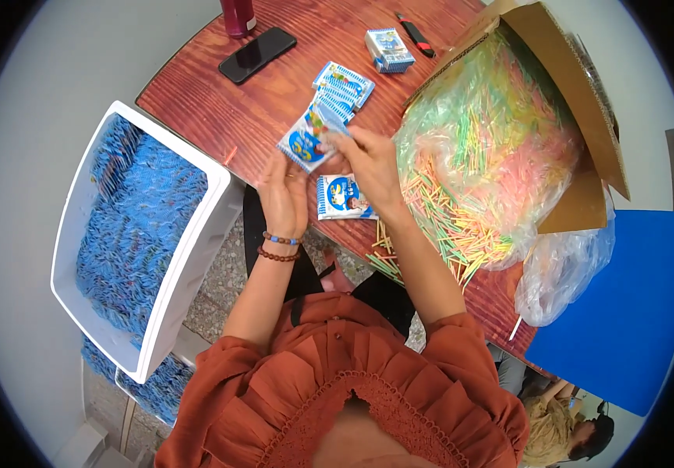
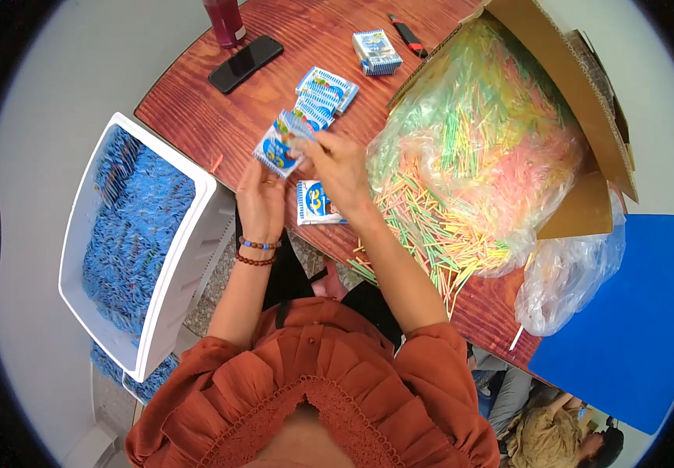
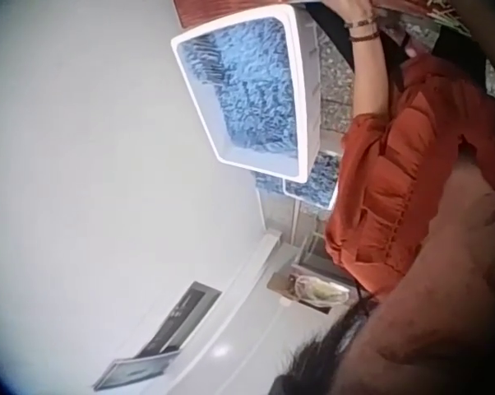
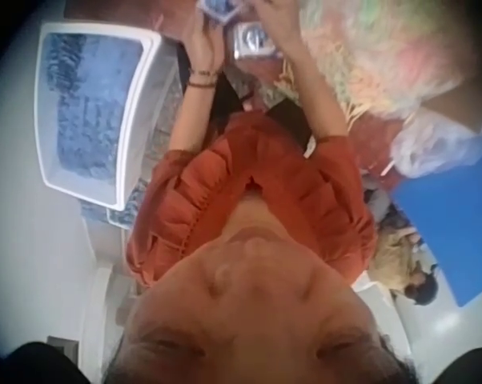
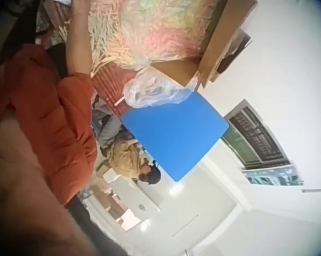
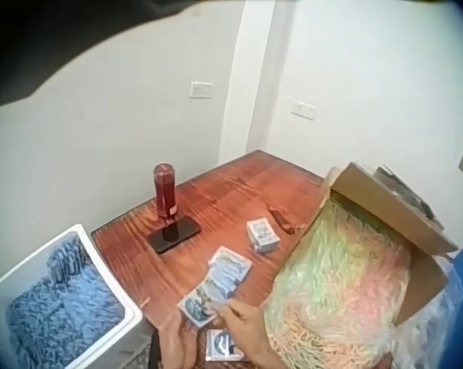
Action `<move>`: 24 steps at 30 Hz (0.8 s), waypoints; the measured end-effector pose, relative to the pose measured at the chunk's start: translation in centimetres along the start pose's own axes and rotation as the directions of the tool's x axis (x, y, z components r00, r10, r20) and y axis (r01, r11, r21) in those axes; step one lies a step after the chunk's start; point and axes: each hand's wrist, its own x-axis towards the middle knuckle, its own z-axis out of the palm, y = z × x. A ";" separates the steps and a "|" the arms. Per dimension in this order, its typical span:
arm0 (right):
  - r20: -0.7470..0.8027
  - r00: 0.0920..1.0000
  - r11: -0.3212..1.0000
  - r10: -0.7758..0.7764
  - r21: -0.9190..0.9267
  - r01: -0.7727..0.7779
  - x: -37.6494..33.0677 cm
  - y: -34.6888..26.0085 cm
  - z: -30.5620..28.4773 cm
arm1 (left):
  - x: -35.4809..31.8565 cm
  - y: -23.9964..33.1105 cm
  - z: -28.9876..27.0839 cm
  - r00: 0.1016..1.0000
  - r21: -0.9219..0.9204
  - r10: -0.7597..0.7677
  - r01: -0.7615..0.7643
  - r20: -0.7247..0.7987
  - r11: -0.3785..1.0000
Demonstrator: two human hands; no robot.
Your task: Packaging small colorful straws and blue packets into plastic bags at a workstation.
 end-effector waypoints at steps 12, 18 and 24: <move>-0.005 0.945 0.933 0.328 -0.158 -0.324 5.0 6.5 -0.9 | -2.7 -0.8 0.6 0.915 0.888 0.173 -0.285 0.365 -0.362; -0.072 0.980 0.935 0.185 -0.294 -0.198 2.3 4.2 -4.1 | -1.6 -1.7 -0.4 0.914 0.888 0.150 -0.309 0.376 -0.340; -0.072 0.997 0.740 0.038 -0.669 -0.077 -3.4 4.3 -7.7 | -0.9 -1.9 -0.5 0.816 0.815 0.231 -0.415 0.530 -0.405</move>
